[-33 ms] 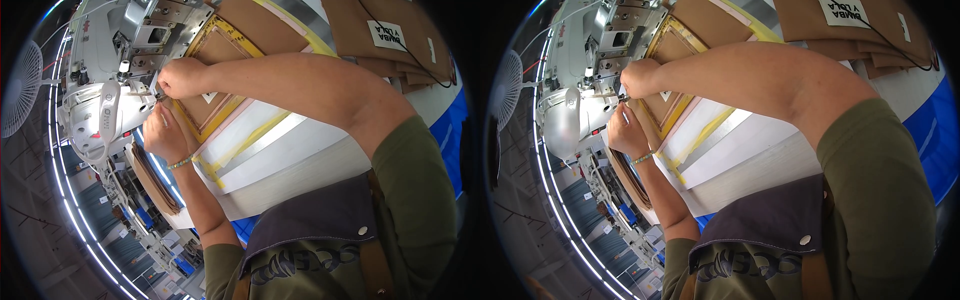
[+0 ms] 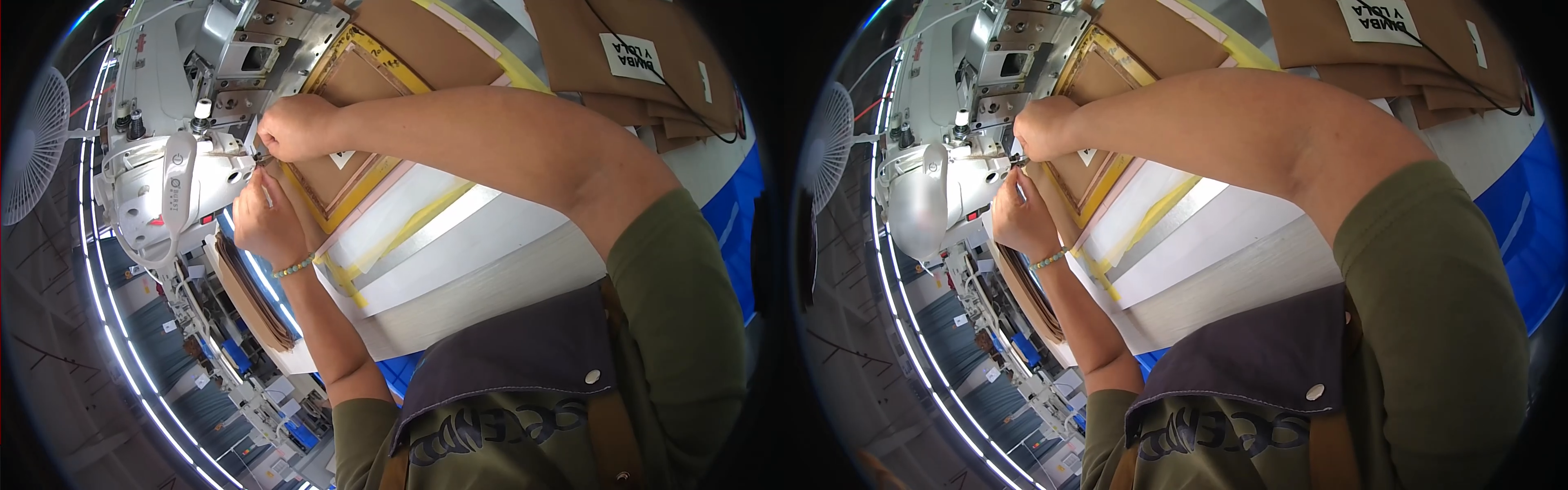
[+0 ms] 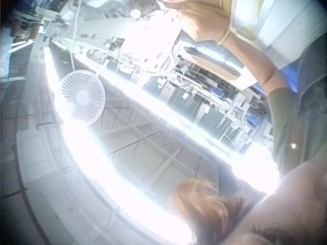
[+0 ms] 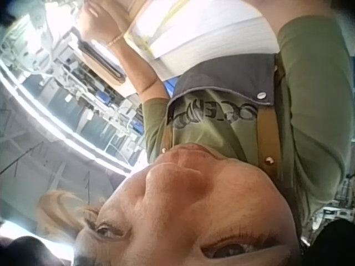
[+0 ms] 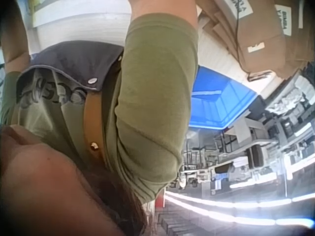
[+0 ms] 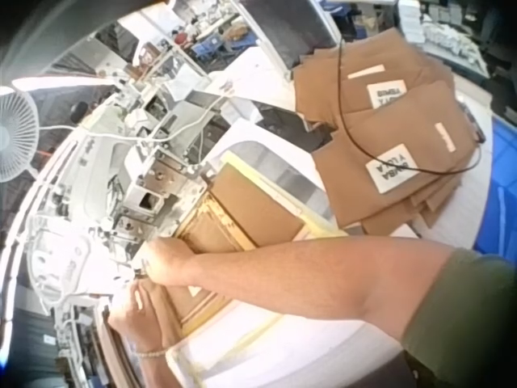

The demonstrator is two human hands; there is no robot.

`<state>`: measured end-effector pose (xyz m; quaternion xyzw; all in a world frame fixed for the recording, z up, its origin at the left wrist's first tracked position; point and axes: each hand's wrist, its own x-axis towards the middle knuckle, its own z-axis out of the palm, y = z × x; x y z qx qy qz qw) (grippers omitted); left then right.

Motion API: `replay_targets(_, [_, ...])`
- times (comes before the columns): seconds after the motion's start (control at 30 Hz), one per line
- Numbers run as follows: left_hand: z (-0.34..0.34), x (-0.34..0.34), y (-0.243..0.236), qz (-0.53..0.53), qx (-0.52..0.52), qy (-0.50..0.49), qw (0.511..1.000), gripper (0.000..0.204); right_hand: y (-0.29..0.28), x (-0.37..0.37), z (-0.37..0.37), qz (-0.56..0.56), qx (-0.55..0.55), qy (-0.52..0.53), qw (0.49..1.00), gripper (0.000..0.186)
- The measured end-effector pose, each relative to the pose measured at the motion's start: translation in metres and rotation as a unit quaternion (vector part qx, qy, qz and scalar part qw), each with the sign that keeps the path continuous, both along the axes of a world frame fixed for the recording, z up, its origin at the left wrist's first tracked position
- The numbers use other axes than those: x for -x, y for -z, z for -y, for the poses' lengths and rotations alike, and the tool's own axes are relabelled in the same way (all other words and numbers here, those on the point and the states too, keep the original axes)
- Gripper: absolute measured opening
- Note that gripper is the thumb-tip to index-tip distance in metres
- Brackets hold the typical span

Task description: The user is using an industrial sewing machine to attach labels onto leather pieces.

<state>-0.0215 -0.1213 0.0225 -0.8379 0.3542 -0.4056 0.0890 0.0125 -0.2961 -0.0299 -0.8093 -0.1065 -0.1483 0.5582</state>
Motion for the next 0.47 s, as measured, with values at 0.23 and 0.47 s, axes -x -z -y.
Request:
replay_targets(0.23, [-0.0004,-0.0004,-0.0021,-0.018,0.006,-0.020,1.000,0.006,0.0018,0.0017,-0.0007,-0.003,0.004,-0.002,1.000,0.012])
replay_targets(0.47, [0.0019,0.0018,-0.0024,-0.004,-0.019,-0.032,0.999,0.006,0.0028,-0.0003,-0.0020,-0.009,0.009,-0.001,1.000,0.012])
